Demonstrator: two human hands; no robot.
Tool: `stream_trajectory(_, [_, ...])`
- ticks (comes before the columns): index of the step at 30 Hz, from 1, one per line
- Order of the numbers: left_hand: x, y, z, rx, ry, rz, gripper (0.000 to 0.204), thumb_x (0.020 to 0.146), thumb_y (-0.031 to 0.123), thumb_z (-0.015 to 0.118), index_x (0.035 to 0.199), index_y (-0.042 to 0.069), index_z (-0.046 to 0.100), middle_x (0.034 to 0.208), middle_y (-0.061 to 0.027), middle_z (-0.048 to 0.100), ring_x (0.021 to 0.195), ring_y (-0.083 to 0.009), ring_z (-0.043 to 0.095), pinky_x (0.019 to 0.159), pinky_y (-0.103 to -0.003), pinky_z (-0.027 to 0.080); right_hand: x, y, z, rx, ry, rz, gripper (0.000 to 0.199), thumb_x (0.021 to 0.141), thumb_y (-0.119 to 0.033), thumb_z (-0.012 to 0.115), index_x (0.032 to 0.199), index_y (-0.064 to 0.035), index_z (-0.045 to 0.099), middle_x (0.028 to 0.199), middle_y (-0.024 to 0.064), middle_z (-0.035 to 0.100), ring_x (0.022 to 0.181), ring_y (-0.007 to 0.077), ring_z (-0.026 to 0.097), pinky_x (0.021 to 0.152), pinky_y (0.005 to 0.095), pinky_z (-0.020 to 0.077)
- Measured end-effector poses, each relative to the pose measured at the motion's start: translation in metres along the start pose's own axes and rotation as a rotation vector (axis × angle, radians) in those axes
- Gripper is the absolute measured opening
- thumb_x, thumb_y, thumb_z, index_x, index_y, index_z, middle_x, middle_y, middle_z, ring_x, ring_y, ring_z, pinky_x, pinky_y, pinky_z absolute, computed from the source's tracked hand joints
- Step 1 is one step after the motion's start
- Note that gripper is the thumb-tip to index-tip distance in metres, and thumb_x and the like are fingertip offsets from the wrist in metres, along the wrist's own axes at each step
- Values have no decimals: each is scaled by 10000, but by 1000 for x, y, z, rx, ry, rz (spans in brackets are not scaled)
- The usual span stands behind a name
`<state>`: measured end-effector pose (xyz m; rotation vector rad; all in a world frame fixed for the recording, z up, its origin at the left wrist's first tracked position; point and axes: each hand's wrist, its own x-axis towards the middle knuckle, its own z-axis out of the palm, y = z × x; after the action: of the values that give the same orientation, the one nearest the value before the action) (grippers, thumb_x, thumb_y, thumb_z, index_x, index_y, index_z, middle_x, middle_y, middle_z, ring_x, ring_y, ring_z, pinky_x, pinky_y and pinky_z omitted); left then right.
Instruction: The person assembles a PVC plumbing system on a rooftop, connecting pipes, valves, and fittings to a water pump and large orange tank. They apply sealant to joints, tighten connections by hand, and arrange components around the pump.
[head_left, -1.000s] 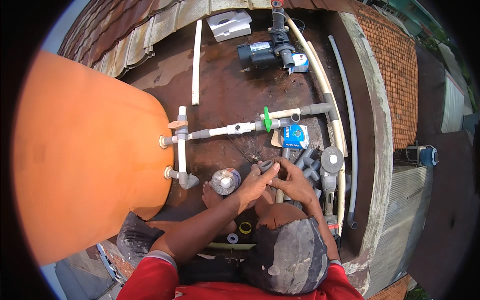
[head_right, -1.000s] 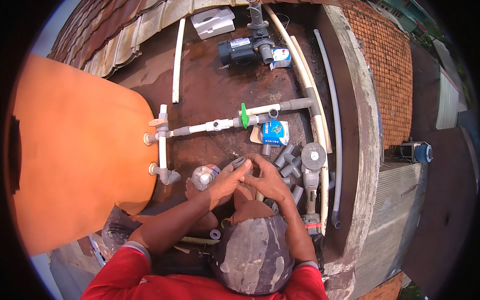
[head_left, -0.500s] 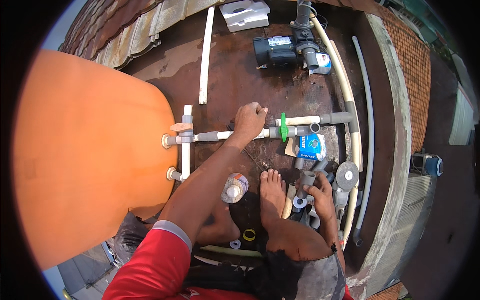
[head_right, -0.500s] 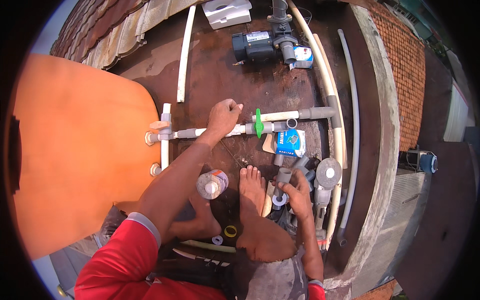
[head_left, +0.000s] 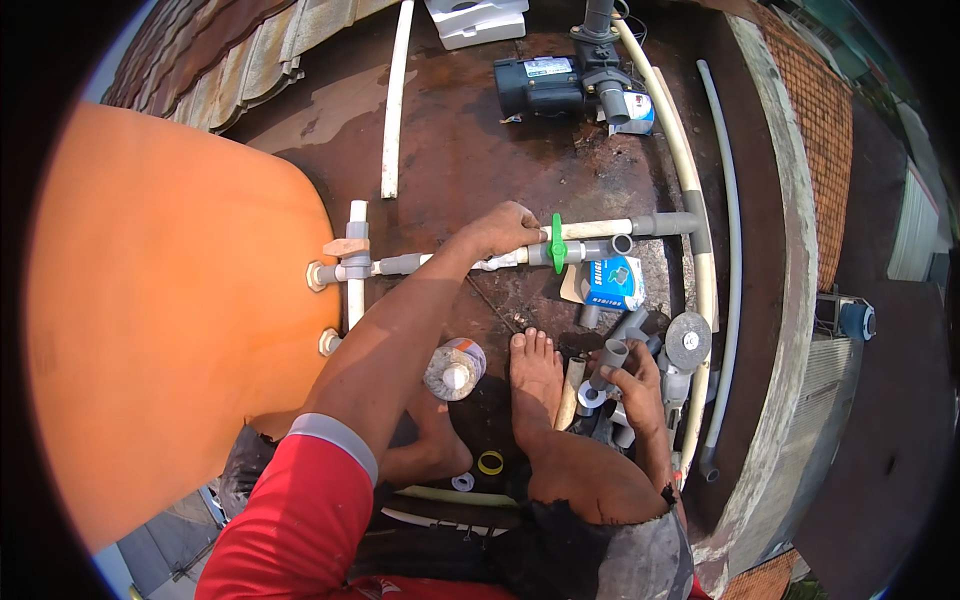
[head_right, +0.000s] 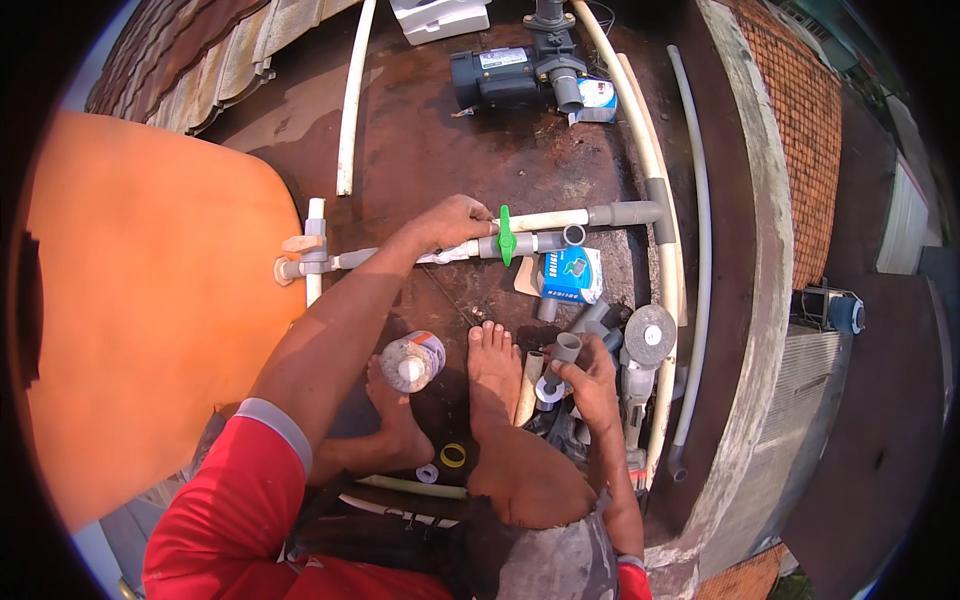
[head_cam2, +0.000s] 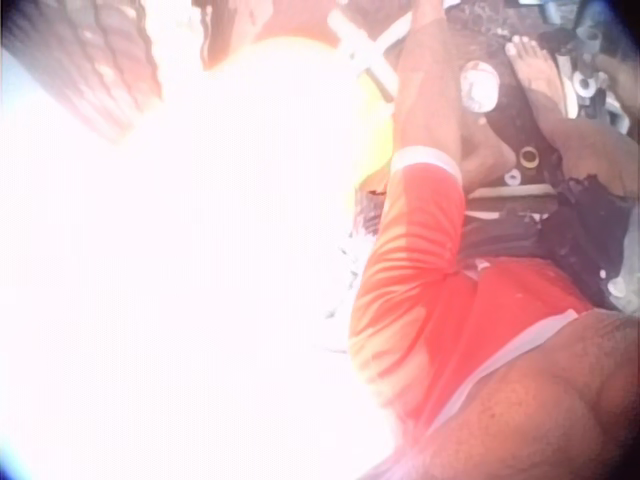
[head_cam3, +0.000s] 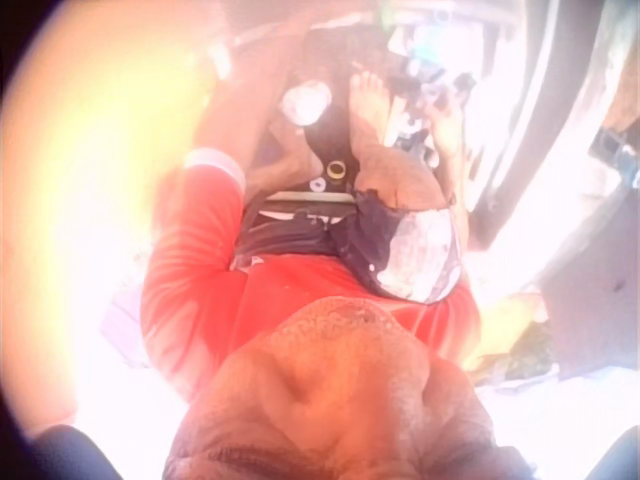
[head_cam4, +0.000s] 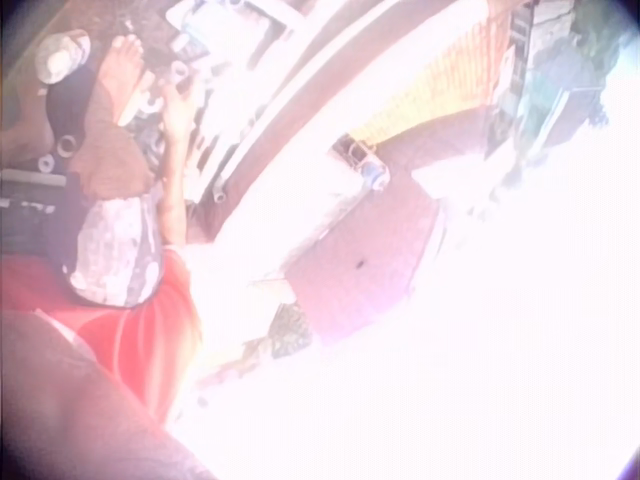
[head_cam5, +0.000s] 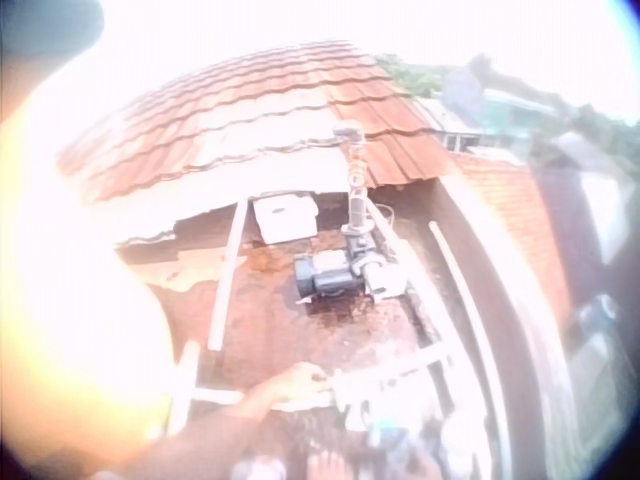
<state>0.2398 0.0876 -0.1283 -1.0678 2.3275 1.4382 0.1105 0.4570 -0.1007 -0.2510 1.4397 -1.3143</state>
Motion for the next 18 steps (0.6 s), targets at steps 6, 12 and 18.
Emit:
stream_trajectory(6, [9, -1, -4, 86, -87, -45, 476, 1006, 427, 781, 1069, -42, 838, 935, -215, 801, 839, -299, 726, 806, -484, 559, 0, 3, 1, 13, 9, -2, 447, 965, 60, 715, 1378, 43, 546, 1232, 173, 763, 1144, 261, 748, 1039, 409, 580])
stream_trajectory(12, [10, 1, -3, 102, -66, -57, 461, 982, 424, 800, 947, -35, 833, 877, -250, 779, 797, -337, 747, 806, -494, 571, -2, 3, 0, 30, 5, -2, 437, 966, 61, 725, 1363, 42, 545, 1229, 162, 761, 1142, 248, 745, 1042, 403, 583])
stream_trajectory(18, [-12, 9, 11, 214, 215, 127, 343, 947, 313, 845, 849, -10, 785, 805, -207, 757, 728, -346, 716, 739, -506, 561, -9, 8, -2, -35, 13, -5, 436, 970, 55, 729, 1367, 49, 548, 1252, 169, 761, 1151, 243, 743, 1051, 403, 582])
